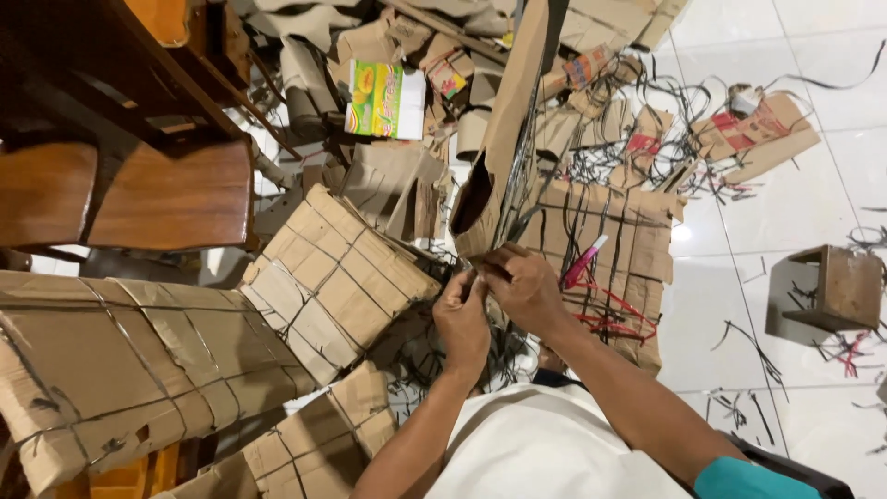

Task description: Securing cardboard wrapping around furniture components using plastic straps and a cutting tool.

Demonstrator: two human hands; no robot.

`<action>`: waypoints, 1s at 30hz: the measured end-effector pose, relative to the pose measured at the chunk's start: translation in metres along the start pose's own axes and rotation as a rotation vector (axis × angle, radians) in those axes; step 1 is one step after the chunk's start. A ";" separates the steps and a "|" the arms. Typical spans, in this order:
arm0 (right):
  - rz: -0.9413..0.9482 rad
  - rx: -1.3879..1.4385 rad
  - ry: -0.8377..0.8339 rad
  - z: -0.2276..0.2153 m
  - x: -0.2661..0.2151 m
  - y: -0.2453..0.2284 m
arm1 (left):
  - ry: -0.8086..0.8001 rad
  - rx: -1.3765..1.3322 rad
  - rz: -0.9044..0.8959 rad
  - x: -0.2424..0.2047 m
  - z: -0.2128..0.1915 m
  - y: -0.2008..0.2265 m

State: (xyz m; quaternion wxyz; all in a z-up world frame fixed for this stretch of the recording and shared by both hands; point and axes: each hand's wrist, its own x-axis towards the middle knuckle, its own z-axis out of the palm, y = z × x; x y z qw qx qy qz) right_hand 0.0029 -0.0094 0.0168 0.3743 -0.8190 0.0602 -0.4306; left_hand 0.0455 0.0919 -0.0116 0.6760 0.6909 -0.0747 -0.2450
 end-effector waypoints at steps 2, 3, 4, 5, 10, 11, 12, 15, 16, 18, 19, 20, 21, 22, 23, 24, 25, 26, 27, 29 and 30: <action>0.079 0.021 -0.018 0.000 -0.007 0.005 | -0.010 0.049 0.046 -0.004 -0.002 0.003; 0.170 0.041 -0.043 0.000 -0.013 0.006 | -0.019 0.099 0.078 -0.008 -0.003 0.003; 0.168 0.043 -0.044 -0.004 0.001 -0.017 | -0.016 0.099 0.079 -0.007 -0.002 0.002; 0.464 0.189 -0.017 -0.009 0.015 -0.041 | -0.011 0.140 0.194 -0.006 0.000 0.000; 1.022 0.378 0.129 -0.007 0.015 -0.025 | -0.096 0.328 0.493 0.030 -0.017 -0.023; 1.043 0.483 0.219 -0.007 0.014 -0.009 | -0.071 0.373 0.532 0.039 -0.026 -0.030; 1.060 0.588 0.309 -0.007 0.013 0.007 | -0.046 0.418 0.570 0.049 -0.034 -0.036; 0.973 0.727 0.364 0.000 0.028 0.011 | -0.055 0.463 0.576 0.064 -0.036 -0.030; 0.972 0.726 0.361 -0.008 0.032 0.009 | -0.052 0.461 0.576 0.059 -0.038 -0.028; 1.086 0.680 0.529 -0.026 0.045 0.008 | -0.128 0.355 0.460 0.056 -0.037 -0.020; 1.085 0.680 0.532 -0.036 0.040 0.017 | -0.131 0.355 0.461 0.054 -0.038 -0.022; 1.035 0.620 0.506 -0.047 0.034 0.026 | -0.133 0.328 0.433 0.052 -0.038 -0.024; 0.975 0.558 0.484 -0.061 0.033 0.037 | -0.140 0.295 0.414 0.055 -0.034 -0.024; 0.965 0.554 0.493 -0.059 0.035 0.028 | -0.147 0.291 0.422 0.057 -0.032 -0.023; 0.830 0.461 0.393 -0.057 0.033 0.017 | -0.136 0.302 0.416 0.055 -0.031 -0.023; 0.695 0.365 0.294 -0.055 0.032 0.006 | -0.125 0.314 0.409 0.054 -0.031 -0.024; 0.702 0.365 0.300 -0.053 0.030 0.003 | -0.131 0.318 0.405 0.055 -0.030 -0.024; 0.642 0.150 0.103 -0.050 0.027 0.001 | -0.123 0.297 0.399 0.055 -0.028 -0.025; 0.581 -0.060 -0.099 -0.046 0.023 -0.003 | -0.113 0.279 0.387 0.054 -0.029 -0.026; 0.385 -0.344 -0.245 -0.034 0.001 0.042 | -0.123 0.291 0.370 0.047 -0.030 -0.021; 0.165 -0.627 -0.386 -0.028 -0.007 0.065 | -0.129 0.294 0.363 0.047 -0.028 -0.017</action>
